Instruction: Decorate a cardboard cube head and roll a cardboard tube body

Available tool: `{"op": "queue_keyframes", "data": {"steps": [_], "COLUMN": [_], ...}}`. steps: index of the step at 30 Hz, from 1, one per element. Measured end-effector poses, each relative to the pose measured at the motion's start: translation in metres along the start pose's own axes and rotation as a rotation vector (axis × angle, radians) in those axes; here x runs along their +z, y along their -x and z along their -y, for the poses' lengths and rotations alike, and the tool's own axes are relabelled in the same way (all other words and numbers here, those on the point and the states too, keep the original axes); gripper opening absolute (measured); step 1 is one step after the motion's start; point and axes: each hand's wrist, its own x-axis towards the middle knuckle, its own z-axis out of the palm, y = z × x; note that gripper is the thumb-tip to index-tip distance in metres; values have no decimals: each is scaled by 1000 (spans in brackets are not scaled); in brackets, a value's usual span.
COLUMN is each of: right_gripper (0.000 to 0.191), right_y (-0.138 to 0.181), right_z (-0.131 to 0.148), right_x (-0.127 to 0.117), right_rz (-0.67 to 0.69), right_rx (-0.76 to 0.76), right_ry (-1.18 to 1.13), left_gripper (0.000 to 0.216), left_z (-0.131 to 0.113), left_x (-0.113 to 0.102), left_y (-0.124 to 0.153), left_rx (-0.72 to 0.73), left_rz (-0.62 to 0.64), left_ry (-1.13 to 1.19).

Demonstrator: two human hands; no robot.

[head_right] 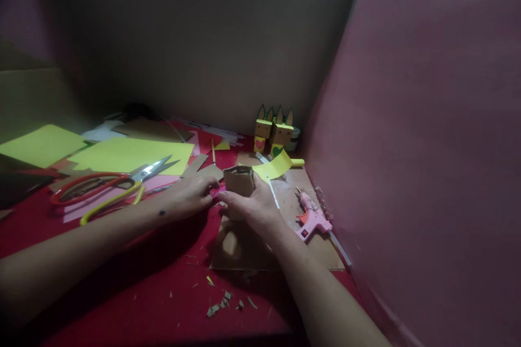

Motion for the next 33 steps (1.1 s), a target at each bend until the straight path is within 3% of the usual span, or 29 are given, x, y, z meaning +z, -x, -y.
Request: {"op": "queue_keyframes", "data": {"steps": [4,7,10,12,14,17,19,24,28,33], "right_gripper": [43,49,53,55,56,49,41,38,40,26], "right_y": [0,0,4,7,10,12,11,8,8,9], "right_z": [-3,-8,-9,-7,-3,1,2,3,5,6], "right_x": [-2,0,4,6,7,4,0,-6,-4,-3], "right_rz": [35,68,108,147,197,309,400,520,545,530], "right_rx": [-39,-66,-61,-31,-10,-25,-29,71,148,106], "right_ry": [62,19,-50,-88,-117,-104,-81,-61,-54,86], "left_gripper": [18,25,41,44,55,61,51,17,18,19], "left_z": [-1,-9,-17,-20,-21,-19,-16,-11,-11,-12], "left_x": [-14,-31,-44,-46,-44,-41,-43,-52,-48,-47], "left_y": [8,18,28,33,36,38,37,37,36,35], "left_rx": [-33,-39,31,174,299,371,428,610,698,751], "left_rz": [5,-101,-167,-102,39,162,147,64,-35,-77], "left_ry": [9,70,308,640,909,1076,1084,811,695,613]}}
